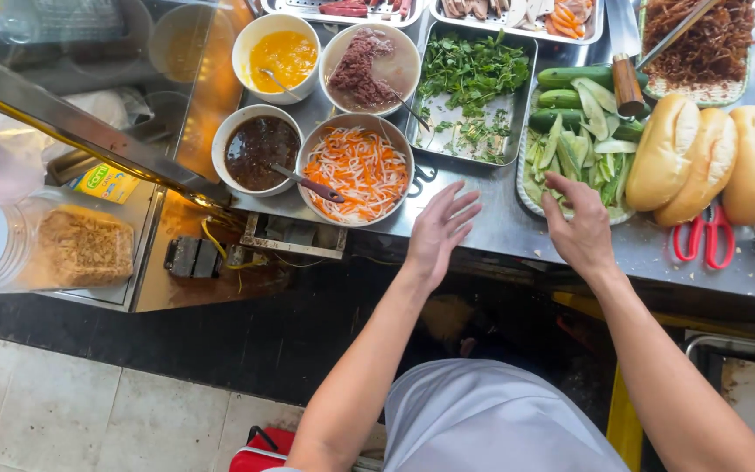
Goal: Prepare iced tea and banh mi sandwich at a food stall.
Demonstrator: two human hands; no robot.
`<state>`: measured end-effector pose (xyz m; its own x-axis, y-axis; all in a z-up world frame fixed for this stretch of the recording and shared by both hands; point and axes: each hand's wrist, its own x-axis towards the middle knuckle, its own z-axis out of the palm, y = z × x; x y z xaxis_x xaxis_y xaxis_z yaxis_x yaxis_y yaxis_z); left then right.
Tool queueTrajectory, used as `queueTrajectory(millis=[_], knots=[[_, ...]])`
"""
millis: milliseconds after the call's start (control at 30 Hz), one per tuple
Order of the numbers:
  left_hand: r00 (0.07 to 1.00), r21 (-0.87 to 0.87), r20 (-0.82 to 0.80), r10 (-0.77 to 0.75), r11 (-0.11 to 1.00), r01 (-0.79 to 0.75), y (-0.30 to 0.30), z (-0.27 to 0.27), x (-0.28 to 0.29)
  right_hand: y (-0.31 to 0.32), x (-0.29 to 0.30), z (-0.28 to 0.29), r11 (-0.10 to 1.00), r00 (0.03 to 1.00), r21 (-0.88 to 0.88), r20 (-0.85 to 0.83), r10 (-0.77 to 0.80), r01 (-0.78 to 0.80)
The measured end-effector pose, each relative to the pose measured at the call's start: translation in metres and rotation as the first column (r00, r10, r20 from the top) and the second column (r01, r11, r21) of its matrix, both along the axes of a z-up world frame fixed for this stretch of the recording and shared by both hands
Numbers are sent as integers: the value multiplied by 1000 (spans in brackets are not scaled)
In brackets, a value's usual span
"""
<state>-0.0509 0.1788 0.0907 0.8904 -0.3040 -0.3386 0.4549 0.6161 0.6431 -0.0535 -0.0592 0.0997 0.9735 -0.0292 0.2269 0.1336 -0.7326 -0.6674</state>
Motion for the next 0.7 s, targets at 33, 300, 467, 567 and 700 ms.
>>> queueTrajectory(millis=[33, 300, 467, 567, 700], knots=[[994, 93, -101, -29, 995, 39, 10, -15, -3, -4, -5, 2, 1000, 999, 25, -45, -2, 3], [970, 258, -223, 98, 965, -39, 106, -22, -34, 9, -14, 8, 995, 982, 96, -187, -13, 32], [960, 333, -194, 204, 934, -131, 119, -40, -22, 35, 6, 7, 988, 975, 149, -211, 65, -33], [961, 378, -184, 207, 917, -125, 118, -48, -21, 58, 19, 14, 983, 971, 164, -207, 119, -85], [967, 406, -170, 188, 908, -105, 120, -44, -21, 86, 52, 15, 972, 971, 189, -168, 169, -137]])
